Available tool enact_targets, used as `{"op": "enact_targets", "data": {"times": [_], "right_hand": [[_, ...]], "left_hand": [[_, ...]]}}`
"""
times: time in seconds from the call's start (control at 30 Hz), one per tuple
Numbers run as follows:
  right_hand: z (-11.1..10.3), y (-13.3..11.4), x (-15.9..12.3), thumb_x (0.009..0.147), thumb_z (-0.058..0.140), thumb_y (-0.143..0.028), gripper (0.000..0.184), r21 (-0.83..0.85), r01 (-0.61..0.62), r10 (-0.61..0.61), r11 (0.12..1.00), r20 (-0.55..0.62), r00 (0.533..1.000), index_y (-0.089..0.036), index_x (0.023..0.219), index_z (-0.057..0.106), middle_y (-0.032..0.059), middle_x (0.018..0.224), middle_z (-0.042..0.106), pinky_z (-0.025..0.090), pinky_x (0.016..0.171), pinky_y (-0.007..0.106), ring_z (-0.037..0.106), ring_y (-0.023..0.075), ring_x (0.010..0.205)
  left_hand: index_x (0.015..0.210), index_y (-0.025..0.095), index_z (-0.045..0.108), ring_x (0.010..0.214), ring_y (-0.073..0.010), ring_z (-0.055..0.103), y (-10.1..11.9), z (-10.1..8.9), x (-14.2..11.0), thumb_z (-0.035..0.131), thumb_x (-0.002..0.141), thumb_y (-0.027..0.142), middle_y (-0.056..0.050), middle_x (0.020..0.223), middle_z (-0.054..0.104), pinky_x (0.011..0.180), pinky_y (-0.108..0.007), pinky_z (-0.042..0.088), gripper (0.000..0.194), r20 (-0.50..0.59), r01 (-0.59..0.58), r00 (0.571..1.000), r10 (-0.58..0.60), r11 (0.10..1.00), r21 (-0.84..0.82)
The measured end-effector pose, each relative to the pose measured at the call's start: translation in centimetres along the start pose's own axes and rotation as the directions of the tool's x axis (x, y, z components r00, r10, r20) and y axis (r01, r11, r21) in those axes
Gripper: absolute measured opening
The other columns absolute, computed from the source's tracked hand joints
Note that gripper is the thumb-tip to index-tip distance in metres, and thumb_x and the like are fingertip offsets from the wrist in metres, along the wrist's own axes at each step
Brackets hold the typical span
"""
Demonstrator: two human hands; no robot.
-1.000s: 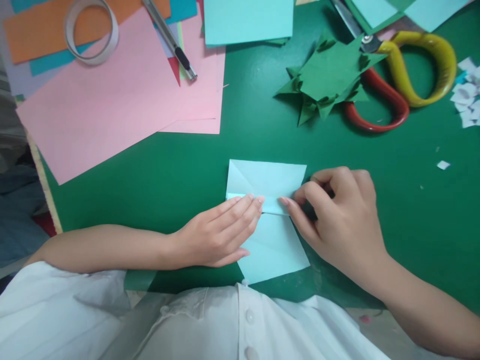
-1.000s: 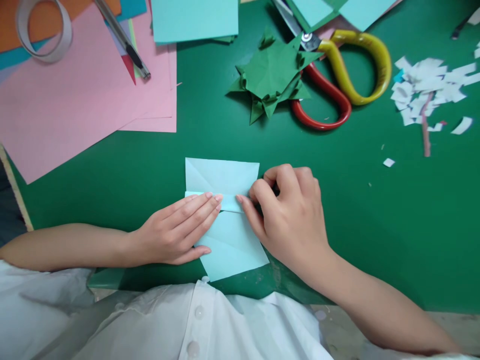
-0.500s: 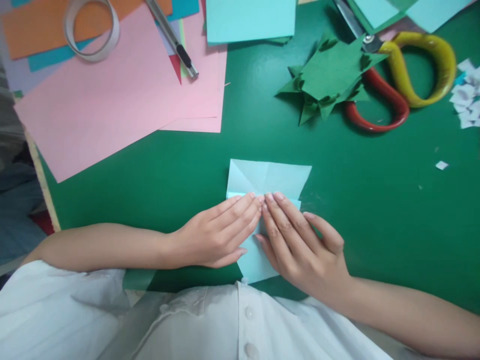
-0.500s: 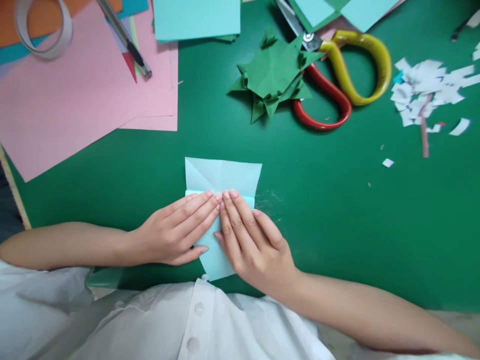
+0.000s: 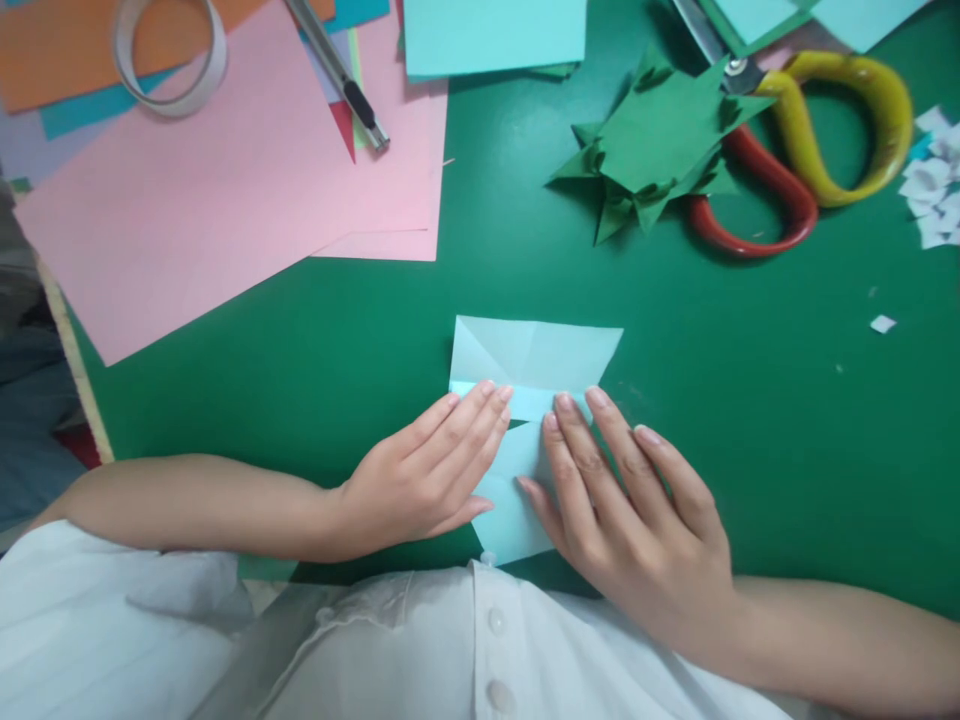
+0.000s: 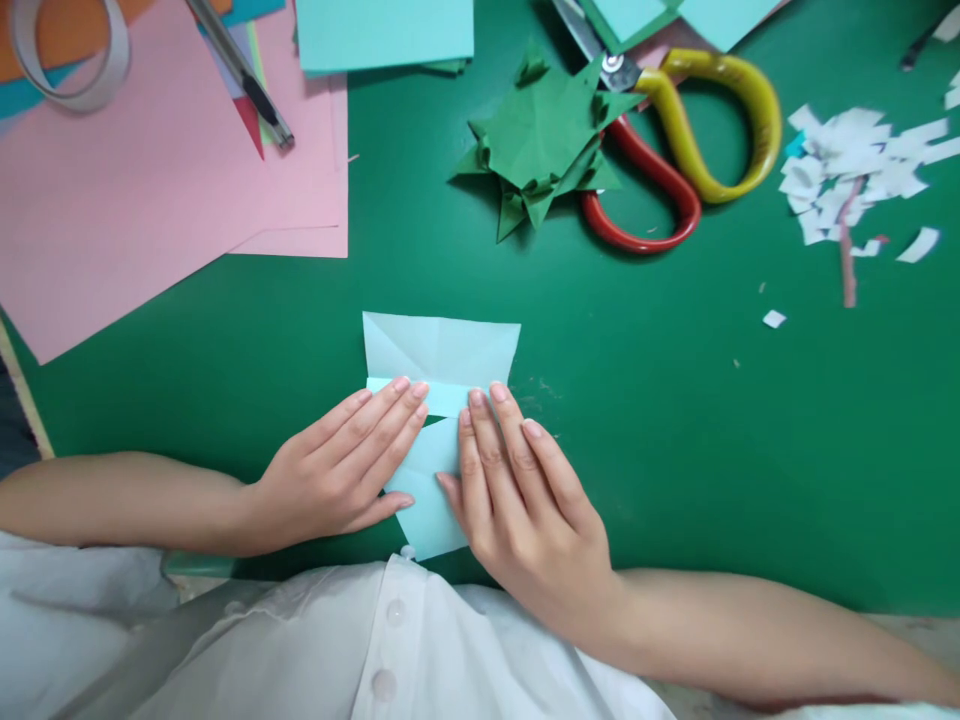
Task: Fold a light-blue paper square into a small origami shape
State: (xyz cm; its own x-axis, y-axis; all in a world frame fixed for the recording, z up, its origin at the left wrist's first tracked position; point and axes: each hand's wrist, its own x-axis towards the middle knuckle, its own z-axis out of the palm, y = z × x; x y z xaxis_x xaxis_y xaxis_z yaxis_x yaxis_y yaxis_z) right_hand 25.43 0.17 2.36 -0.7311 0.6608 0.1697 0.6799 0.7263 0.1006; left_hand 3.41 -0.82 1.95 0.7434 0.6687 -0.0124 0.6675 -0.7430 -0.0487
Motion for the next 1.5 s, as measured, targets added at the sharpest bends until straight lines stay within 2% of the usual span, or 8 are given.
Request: {"op": "enact_targets", "data": {"times": [0.5,0.77,1.0,1.03,1.1,1.13,1.27,1.5], "right_hand": [[-0.4,0.1,-0.5,0.091,0.06,-0.05,0.063,-0.026,-0.018,0.019,1.0,0.037,0.999,0.008,0.114,0.066,0.0248,0.124,0.064,0.048,0.095,0.04,0.066,0.0311,0.114],[-0.4,0.6,-0.1,0.088,0.065,-0.046,0.047,-0.012,-0.029,0.029,1.0,-0.028,0.999,-0.003,0.104,0.071,0.0185,0.117,0.07,0.044,0.09,0.041,0.07,0.027,0.104],[0.9,5.1,1.1,0.077,0.077,-0.026,0.018,0.291,-0.01,0.063,0.957,-0.172,0.983,-0.019,0.089,0.065,0.0039,0.089,0.076,0.044,0.099,0.05,0.071,0.0262,0.085],[1.3,5.9,1.4,0.078,0.075,-0.023,0.021,0.349,-0.049,0.103,0.936,-0.137,0.985,-0.018,0.095,0.064,0.0084,0.097,0.075,0.047,0.098,0.049,0.07,0.0268,0.089],[2.3,7.3,2.0,0.075,0.077,-0.02,0.037,0.439,-0.055,0.162,0.897,-0.209,0.964,-0.013,0.109,0.063,0.0178,0.108,0.072,0.054,0.083,0.042,0.069,0.0287,0.094],[2.8,7.9,2.2,0.075,0.076,-0.019,0.043,0.451,-0.058,0.172,0.891,-0.217,0.961,-0.012,0.115,0.061,0.0186,0.11,0.071,0.054,0.085,0.041,0.069,0.0292,0.098],[4.0,8.9,2.8,0.08,0.071,-0.012,0.044,0.526,-0.05,0.172,0.849,-0.186,0.967,-0.013,0.121,0.057,0.017,0.108,0.071,0.054,0.09,0.038,0.067,0.0256,0.101],[4.4,8.8,3.0,0.084,0.052,0.0,0.032,0.745,0.042,0.164,0.666,-0.201,0.966,-0.016,0.11,0.062,0.0105,0.094,0.069,0.051,0.074,0.036,0.063,0.0199,0.085]], "left_hand": [[0.119,-0.007,0.065,0.117,-0.0327,0.067,1.3,-0.6,-0.8,0.035,0.098,0.06,-0.024,0.127,0.065,0.097,-0.038,0.053,0.077,-0.075,0.172,0.984,-0.161,0.972,0.16],[0.116,-0.007,0.065,0.121,-0.0348,0.065,1.2,-0.4,-0.9,0.035,0.097,0.061,-0.026,0.131,0.062,0.099,-0.039,0.052,0.076,-0.075,0.177,0.983,-0.168,0.975,0.133],[0.142,0.004,0.045,0.129,-0.0406,0.058,0.6,-0.1,-1.0,0.045,0.091,0.067,-0.03,0.135,0.058,0.106,-0.045,0.047,0.082,-0.033,0.149,0.989,-0.147,0.987,0.058],[0.145,0.006,0.042,0.129,-0.0411,0.057,0.4,0.0,-0.9,0.045,0.09,0.07,-0.031,0.136,0.057,0.107,-0.046,0.046,0.085,-0.027,0.144,0.989,-0.143,0.988,0.048],[0.148,0.009,0.04,0.131,-0.0418,0.055,-0.1,0.1,-0.8,0.041,0.089,0.074,-0.03,0.136,0.057,0.107,-0.047,0.045,0.088,-0.036,0.137,0.99,-0.136,0.99,0.027],[0.148,0.01,0.04,0.131,-0.0417,0.055,-0.4,0.3,-0.7,0.039,0.089,0.075,-0.029,0.136,0.057,0.108,-0.047,0.045,0.088,-0.045,0.131,0.99,-0.13,0.991,0.018],[0.148,0.011,0.041,0.134,-0.0418,0.053,-1.4,0.9,-0.2,0.035,0.09,0.075,-0.028,0.138,0.056,0.109,-0.047,0.043,0.086,-0.078,0.118,0.99,-0.119,0.993,-0.022],[0.148,0.01,0.04,0.145,-0.0382,0.039,-2.9,2.0,0.6,0.026,0.097,0.067,-0.026,0.151,0.044,0.116,-0.045,0.033,0.078,-0.124,0.119,0.981,-0.148,0.97,-0.213]]}}
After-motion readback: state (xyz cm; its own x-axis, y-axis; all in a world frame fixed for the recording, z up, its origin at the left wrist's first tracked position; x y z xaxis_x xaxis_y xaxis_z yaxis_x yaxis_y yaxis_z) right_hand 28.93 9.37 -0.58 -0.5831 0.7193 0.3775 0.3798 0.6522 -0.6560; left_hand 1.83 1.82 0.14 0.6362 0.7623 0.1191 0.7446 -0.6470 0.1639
